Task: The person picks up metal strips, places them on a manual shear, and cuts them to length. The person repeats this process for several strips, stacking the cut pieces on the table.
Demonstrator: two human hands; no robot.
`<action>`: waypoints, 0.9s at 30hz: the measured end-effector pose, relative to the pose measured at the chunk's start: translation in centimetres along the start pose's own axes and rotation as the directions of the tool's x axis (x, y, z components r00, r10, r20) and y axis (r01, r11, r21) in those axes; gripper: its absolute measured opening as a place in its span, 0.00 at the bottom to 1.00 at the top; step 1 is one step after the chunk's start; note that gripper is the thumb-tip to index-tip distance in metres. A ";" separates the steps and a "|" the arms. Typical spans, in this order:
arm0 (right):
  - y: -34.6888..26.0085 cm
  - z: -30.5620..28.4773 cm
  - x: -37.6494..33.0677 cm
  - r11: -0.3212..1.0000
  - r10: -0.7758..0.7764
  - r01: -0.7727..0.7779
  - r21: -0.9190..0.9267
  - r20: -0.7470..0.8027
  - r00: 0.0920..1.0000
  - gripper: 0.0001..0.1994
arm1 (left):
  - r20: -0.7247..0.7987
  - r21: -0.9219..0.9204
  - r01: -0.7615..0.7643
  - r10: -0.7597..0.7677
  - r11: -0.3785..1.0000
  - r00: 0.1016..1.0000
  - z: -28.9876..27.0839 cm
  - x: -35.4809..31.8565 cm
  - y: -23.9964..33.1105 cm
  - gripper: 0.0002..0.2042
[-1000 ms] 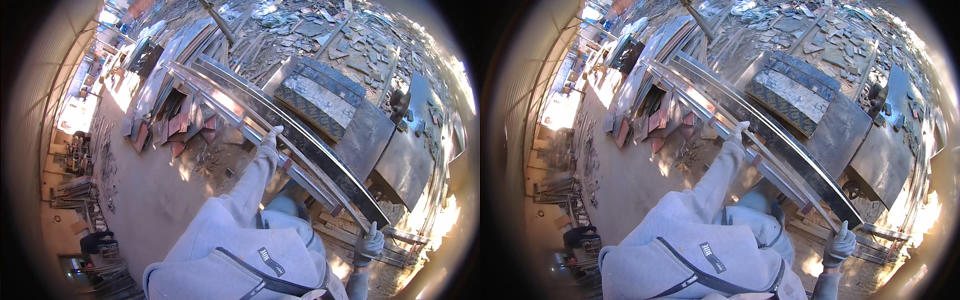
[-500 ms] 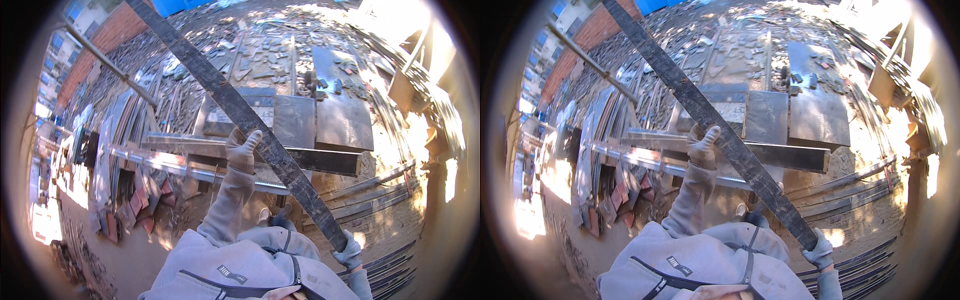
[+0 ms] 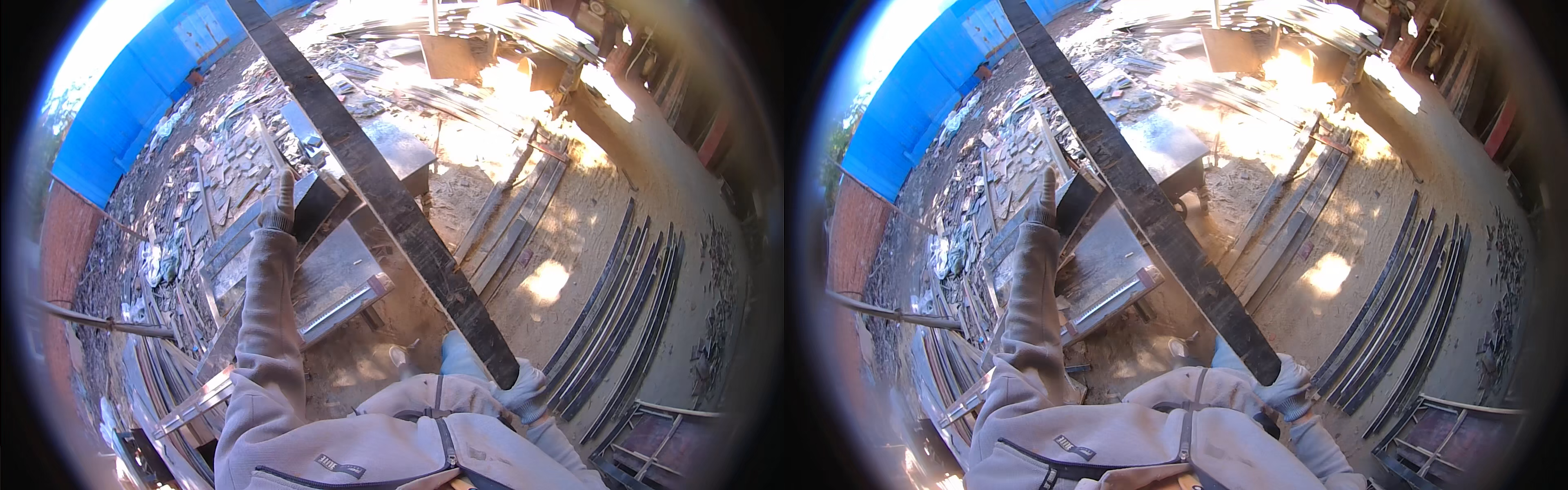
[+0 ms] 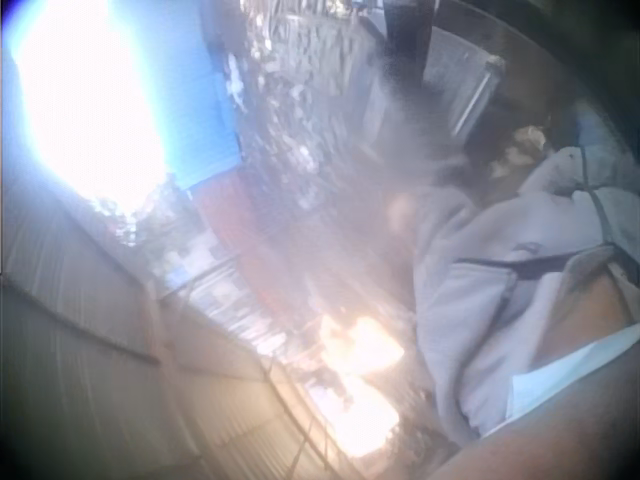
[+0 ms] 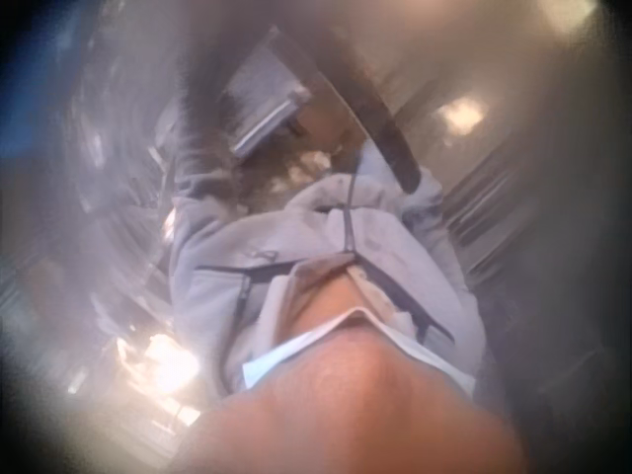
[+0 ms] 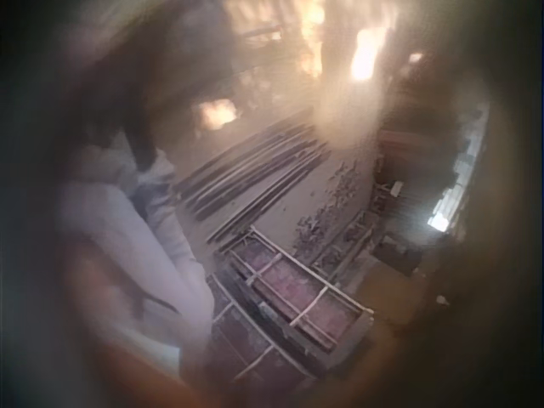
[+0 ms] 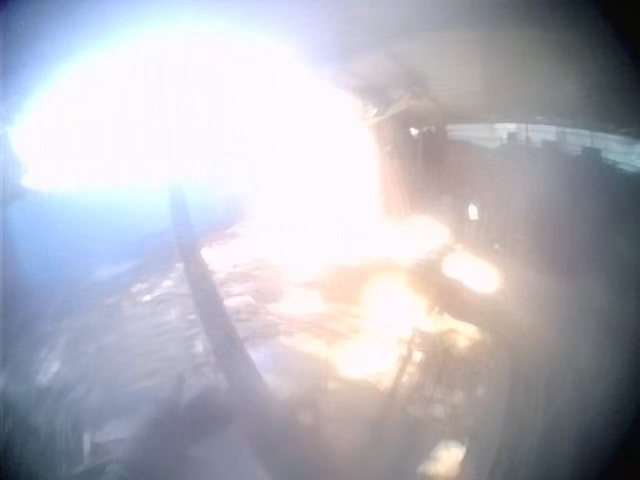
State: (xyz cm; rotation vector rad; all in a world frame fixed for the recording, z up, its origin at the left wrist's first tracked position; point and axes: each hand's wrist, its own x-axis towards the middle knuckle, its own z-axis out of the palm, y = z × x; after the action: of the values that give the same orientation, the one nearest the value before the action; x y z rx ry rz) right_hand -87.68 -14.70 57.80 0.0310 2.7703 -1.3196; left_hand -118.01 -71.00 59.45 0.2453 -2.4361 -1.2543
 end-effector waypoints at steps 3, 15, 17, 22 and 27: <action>3.9 -2.9 0.9 0.989 0.117 -0.120 -0.091 -0.038 0.992 0.22 | 0.142 0.272 0.004 -0.045 0.962 0.989 2.9 -1.7 -2.7 0.39; 22.5 -12.0 18.6 0.882 0.318 -0.333 -0.335 -0.101 0.943 0.27 | 0.232 0.588 0.100 -0.286 0.803 0.930 15.8 -9.6 -3.8 0.34; 22.9 -11.0 23.5 0.891 0.333 -0.329 -0.315 -0.043 0.942 0.28 | 0.233 0.621 0.111 -0.318 0.776 0.919 16.8 -10.0 -3.6 0.35; 21.1 -4.2 35.7 0.890 0.388 -0.345 -0.298 0.095 0.917 0.29 | 0.185 0.470 0.175 -0.290 0.865 0.939 18.0 -11.4 -4.0 0.26; 18.3 6.5 52.4 0.982 0.183 -0.168 -0.087 0.213 0.960 0.33 | 0.047 0.329 0.200 -0.227 0.923 0.973 17.1 -13.0 -6.4 0.28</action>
State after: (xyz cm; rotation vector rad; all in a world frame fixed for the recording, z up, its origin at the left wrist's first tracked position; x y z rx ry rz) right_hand -138.61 -8.92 35.68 0.1164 2.5572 -1.1112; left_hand -113.43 -57.84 41.92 0.5740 -2.7429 -0.9557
